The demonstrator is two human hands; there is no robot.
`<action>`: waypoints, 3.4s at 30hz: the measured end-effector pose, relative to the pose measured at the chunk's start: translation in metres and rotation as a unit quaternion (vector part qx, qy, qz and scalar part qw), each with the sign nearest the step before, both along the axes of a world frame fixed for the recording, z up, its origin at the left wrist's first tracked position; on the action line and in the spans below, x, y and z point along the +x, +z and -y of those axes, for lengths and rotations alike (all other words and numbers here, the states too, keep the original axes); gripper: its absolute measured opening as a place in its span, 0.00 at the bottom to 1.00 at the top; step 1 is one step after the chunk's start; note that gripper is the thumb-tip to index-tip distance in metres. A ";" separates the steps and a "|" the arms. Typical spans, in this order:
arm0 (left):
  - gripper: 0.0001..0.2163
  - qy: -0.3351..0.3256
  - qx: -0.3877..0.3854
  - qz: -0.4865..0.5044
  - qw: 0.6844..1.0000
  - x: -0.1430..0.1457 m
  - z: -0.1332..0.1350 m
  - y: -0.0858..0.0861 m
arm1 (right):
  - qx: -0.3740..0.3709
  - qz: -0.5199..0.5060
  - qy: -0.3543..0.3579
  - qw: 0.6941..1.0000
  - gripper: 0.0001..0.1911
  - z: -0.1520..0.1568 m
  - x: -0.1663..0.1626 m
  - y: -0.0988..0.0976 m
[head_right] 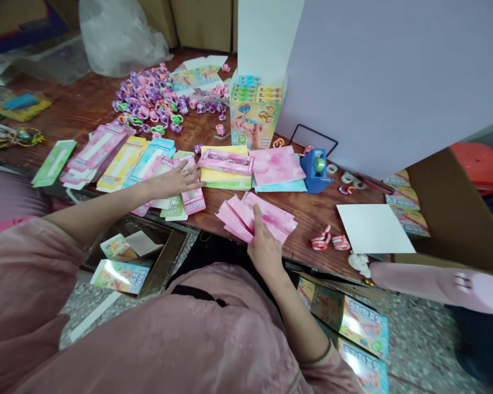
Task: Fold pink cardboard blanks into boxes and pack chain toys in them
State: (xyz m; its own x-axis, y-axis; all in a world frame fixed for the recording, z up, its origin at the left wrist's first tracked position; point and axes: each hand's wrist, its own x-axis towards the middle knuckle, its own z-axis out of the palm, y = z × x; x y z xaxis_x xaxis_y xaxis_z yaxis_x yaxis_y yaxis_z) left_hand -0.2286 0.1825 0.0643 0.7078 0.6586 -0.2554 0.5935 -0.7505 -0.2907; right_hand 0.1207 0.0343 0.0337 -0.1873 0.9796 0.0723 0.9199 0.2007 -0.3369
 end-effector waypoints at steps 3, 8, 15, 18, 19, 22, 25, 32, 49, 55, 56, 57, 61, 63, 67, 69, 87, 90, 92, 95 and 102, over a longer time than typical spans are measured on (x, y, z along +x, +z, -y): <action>0.33 -0.022 -0.010 -0.004 1.000 -0.003 -0.006 0.002 | 0.011 0.002 0.009 1.000 0.56 -0.001 0.003 0.004; 0.34 -0.031 -0.026 0.055 0.998 -0.012 -0.010 0.026 | 0.045 -0.012 0.018 0.999 0.51 0.000 0.009 0.006; 0.38 -0.064 -0.088 0.333 0.937 0.015 0.013 0.066 | 0.160 -0.087 0.045 0.982 0.34 0.000 0.020 -0.001; 0.40 -0.083 -0.113 0.407 0.902 0.038 0.024 0.065 | 0.195 -0.104 0.077 0.972 0.31 -0.004 0.017 0.006; 0.40 -0.085 -0.114 0.425 0.894 0.046 0.026 0.063 | 0.200 -0.101 0.083 0.971 0.30 -0.006 0.016 0.010; 0.39 -0.089 -0.107 0.461 0.876 0.063 0.025 0.054 | 0.194 -0.073 0.082 0.975 0.31 -0.011 0.015 0.020; 0.36 -0.112 -0.089 0.484 0.863 0.075 0.019 0.043 | 0.186 -0.038 0.073 0.979 0.30 -0.016 0.018 0.024; 0.39 -0.095 -0.118 0.522 0.839 0.098 0.014 0.021 | 0.165 0.070 0.029 0.983 0.25 -0.021 0.036 0.030; 0.34 -0.088 -0.054 0.425 0.899 0.143 0.009 0.007 | 0.135 0.351 0.065 0.924 0.18 -0.015 0.105 0.090; 0.41 -0.071 -0.021 0.371 0.926 0.156 0.011 0.001 | 0.110 0.399 0.029 0.910 0.15 -0.009 0.099 0.094; 0.42 -0.068 -0.015 0.363 0.929 0.158 0.013 0.001 | 0.108 0.400 0.028 0.910 0.14 -0.008 0.099 0.094; 0.42 -0.066 -0.006 0.355 0.933 0.159 0.014 0.000 | 0.105 0.398 0.030 0.911 0.14 -0.008 0.098 0.093; 0.41 -0.063 0.014 0.342 0.938 0.162 0.019 -0.001 | 0.102 0.382 0.041 0.918 0.14 -0.006 0.100 0.085; 0.40 -0.062 0.003 0.351 0.934 0.161 0.022 -0.001 | 0.108 0.377 0.035 0.919 0.14 -0.005 0.103 0.083; 0.41 -0.062 0.010 0.357 0.932 0.163 0.030 0.003 | 0.113 0.378 0.034 0.918 0.15 0.001 0.110 0.085; 0.43 -0.050 0.022 0.353 0.934 0.165 0.038 0.007 | 0.111 0.380 0.030 0.918 0.15 0.006 0.113 0.087; 0.39 0.062 0.116 0.439 0.889 0.121 0.092 0.043 | 0.094 0.152 -0.026 0.984 0.08 0.017 0.115 0.029; 0.34 0.256 0.165 0.444 0.843 0.071 0.097 0.027 | 0.067 0.111 -0.091 0.987 0.09 0.022 0.121 0.016; 0.39 0.333 0.121 0.358 0.864 0.053 0.100 0.005 | 0.048 0.101 -0.115 0.987 0.10 0.021 0.121 0.012; 0.42 0.361 0.060 0.244 0.898 0.052 0.107 -0.027 | 0.028 0.101 -0.124 0.987 0.09 0.017 0.113 0.012; 0.40 0.398 0.069 0.263 0.876 0.046 0.111 -0.004 | 0.060 0.132 -0.099 0.984 0.11 0.014 0.102 0.012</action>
State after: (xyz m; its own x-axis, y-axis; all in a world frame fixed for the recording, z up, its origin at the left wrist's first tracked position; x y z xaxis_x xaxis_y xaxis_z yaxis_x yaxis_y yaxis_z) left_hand -0.1827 0.0712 0.0598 0.0061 0.9960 0.0890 0.9919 -0.0173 0.1257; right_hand 0.2225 0.0199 0.0459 -0.0213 0.9862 0.1640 0.9974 0.0323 -0.0648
